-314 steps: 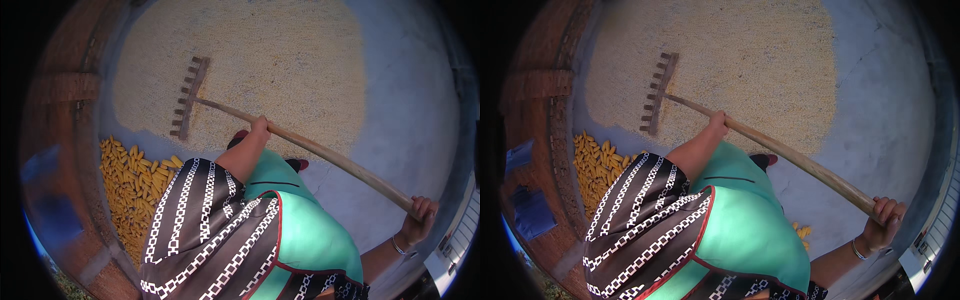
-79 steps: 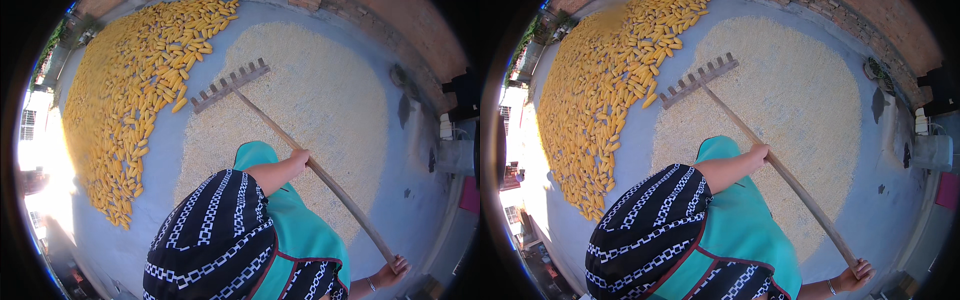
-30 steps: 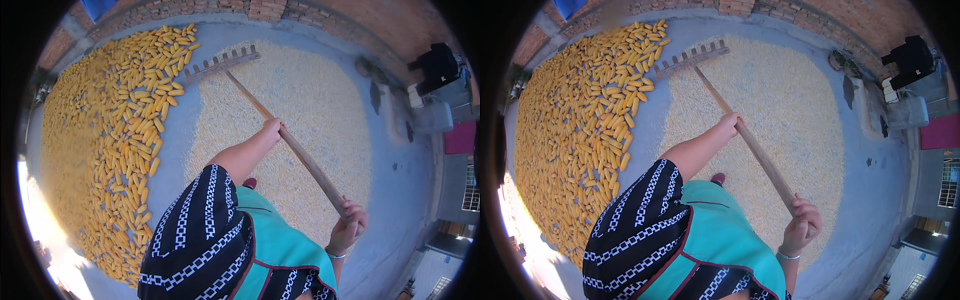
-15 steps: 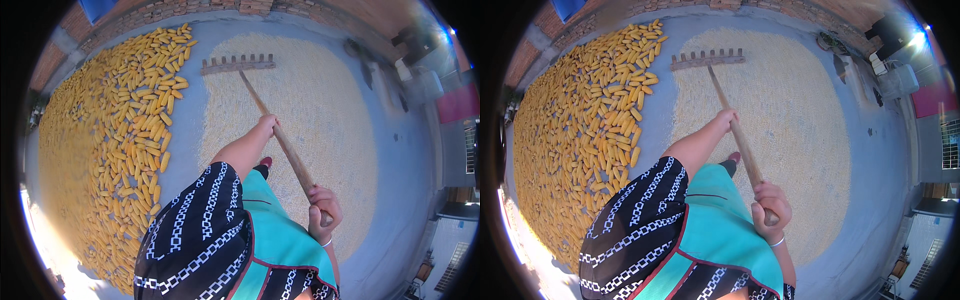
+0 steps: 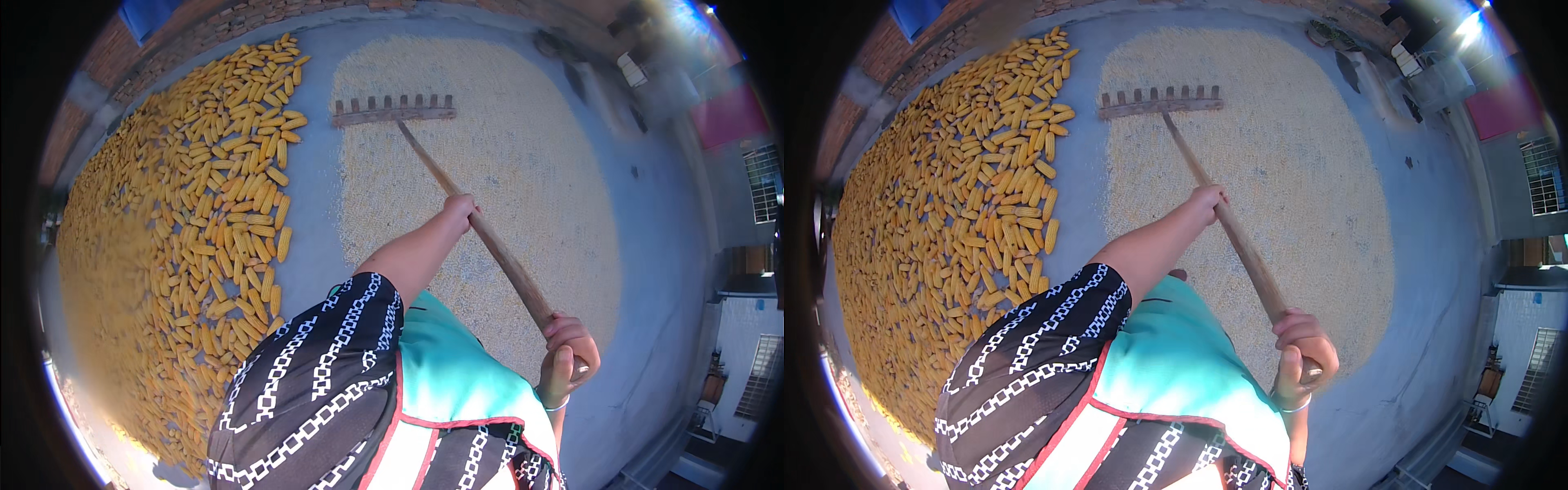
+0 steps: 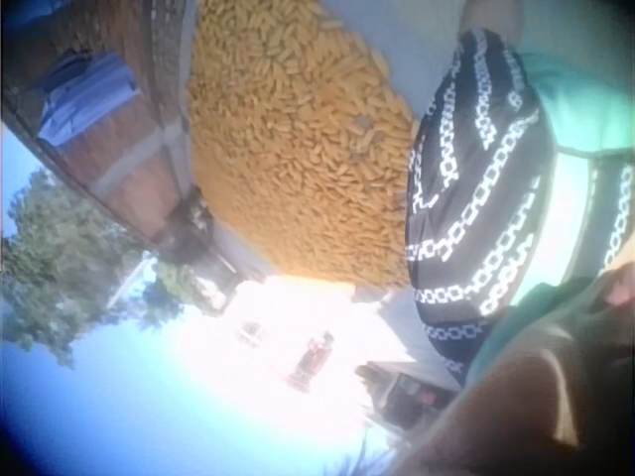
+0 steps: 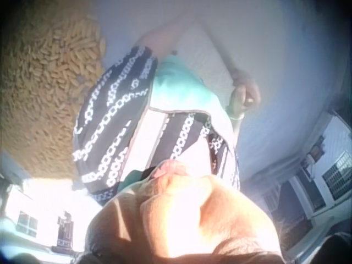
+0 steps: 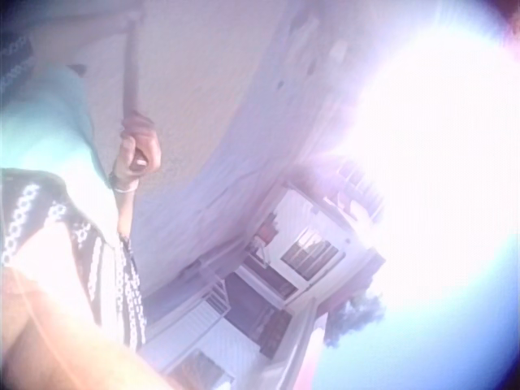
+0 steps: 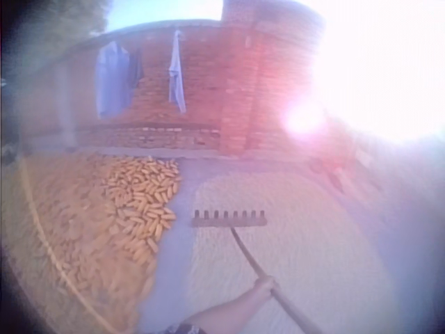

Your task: The person uses a wooden rake to spread and level yellow seeds across a concrete floor in an outdoor courtyard.

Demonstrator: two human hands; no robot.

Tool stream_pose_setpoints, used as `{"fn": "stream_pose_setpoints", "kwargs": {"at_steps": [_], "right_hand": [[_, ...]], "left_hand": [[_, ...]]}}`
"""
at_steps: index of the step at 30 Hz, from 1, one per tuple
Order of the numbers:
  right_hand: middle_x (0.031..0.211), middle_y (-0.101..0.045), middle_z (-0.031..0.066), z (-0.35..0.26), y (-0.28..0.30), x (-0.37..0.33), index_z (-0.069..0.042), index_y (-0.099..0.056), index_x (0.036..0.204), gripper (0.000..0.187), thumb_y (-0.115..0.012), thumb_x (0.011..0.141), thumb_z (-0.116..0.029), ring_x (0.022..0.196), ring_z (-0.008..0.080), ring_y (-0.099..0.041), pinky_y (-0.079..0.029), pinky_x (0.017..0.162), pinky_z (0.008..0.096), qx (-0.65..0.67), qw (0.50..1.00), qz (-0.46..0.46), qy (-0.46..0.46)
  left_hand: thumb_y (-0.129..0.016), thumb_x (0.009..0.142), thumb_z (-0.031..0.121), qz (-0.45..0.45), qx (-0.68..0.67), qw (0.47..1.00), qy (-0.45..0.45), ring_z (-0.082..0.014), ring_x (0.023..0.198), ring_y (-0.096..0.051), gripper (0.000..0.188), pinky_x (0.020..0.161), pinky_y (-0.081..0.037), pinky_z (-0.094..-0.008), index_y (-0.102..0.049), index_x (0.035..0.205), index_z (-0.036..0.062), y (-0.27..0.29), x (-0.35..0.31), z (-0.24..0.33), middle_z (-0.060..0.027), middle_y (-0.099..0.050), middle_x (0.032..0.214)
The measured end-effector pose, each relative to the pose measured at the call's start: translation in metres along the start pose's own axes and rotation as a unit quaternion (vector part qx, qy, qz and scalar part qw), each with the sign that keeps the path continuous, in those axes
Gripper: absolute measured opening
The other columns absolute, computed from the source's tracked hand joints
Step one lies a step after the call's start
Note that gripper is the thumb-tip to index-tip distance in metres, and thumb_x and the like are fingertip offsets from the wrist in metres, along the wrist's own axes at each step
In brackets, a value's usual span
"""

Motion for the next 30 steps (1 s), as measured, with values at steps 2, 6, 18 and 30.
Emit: {"fn": "stream_pose_setpoints", "kwargs": {"at_steps": [2, 6, 18, 30], "right_hand": [[0.056, -0.05, 0.0079, -0.015, 0.0, -0.024, -0.004, -0.044, 0.06, 0.021, -0.054, 0.074, -0.016, 0.058, 0.0204, -0.053, -0.044, 0.069, 0.0388, 0.004, 1.0, 0.015, 0.02], [0.056, -0.051, 0.0074, -0.051, -0.008, -0.077, -0.005, -0.044, 0.059, 0.021, -0.054, 0.074, -0.016, 0.057, 0.0193, -0.052, -0.044, 0.068, 0.038, -0.012, 1.0, 0.02, 0.019], [0.058, -0.047, 0.0056, -0.152, 0.041, -0.219, -0.005, -0.044, 0.06, 0.023, -0.051, 0.077, -0.019, 0.062, 0.0177, -0.047, -0.04, 0.072, 0.0368, 0.002, 1.0, 0.012, -0.002], [0.055, -0.047, 0.0066, -0.228, 0.185, -0.429, -0.002, -0.043, 0.056, 0.019, -0.048, 0.071, -0.012, 0.059, 0.0194, -0.048, -0.041, 0.072, 0.0389, -0.025, 0.998, 0.037, -0.038]], "left_hand": [[-0.045, 0.072, 0.0, -0.015, 0.004, 1.0, 0.007, -0.0213, 0.051, -0.047, 0.013, 0.043, -0.044, -0.0299, -0.041, 0.084, -0.0024, 0.015, -0.018, -0.012, -0.012, -0.043, 0.071], [-0.044, 0.072, 0.0, 0.005, -0.023, 0.999, 0.033, -0.0228, 0.051, -0.048, 0.016, 0.042, -0.044, -0.0309, -0.04, 0.087, -0.0026, 0.047, -0.069, -0.041, -0.0136, -0.044, 0.075], [-0.044, 0.073, 0.002, -0.016, 0.048, 0.998, 0.021, -0.0221, 0.049, -0.05, 0.014, 0.04, -0.043, -0.032, -0.042, 0.085, -0.0038, 0.117, -0.189, -0.163, -0.0129, -0.047, 0.069], [-0.046, 0.073, 0.003, -0.027, -0.014, 0.999, 0.034, -0.0208, 0.053, -0.046, 0.011, 0.043, -0.044, -0.03, -0.039, 0.081, -0.0011, 0.179, -0.322, -0.37, -0.0105, -0.041, 0.067]]}}
Point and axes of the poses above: each hand's wrist, its own x-axis towards the middle knuckle, its own y-axis out of the back of the hand, z = x × y, the point moved 5 cm from there along x, towards the middle knuckle
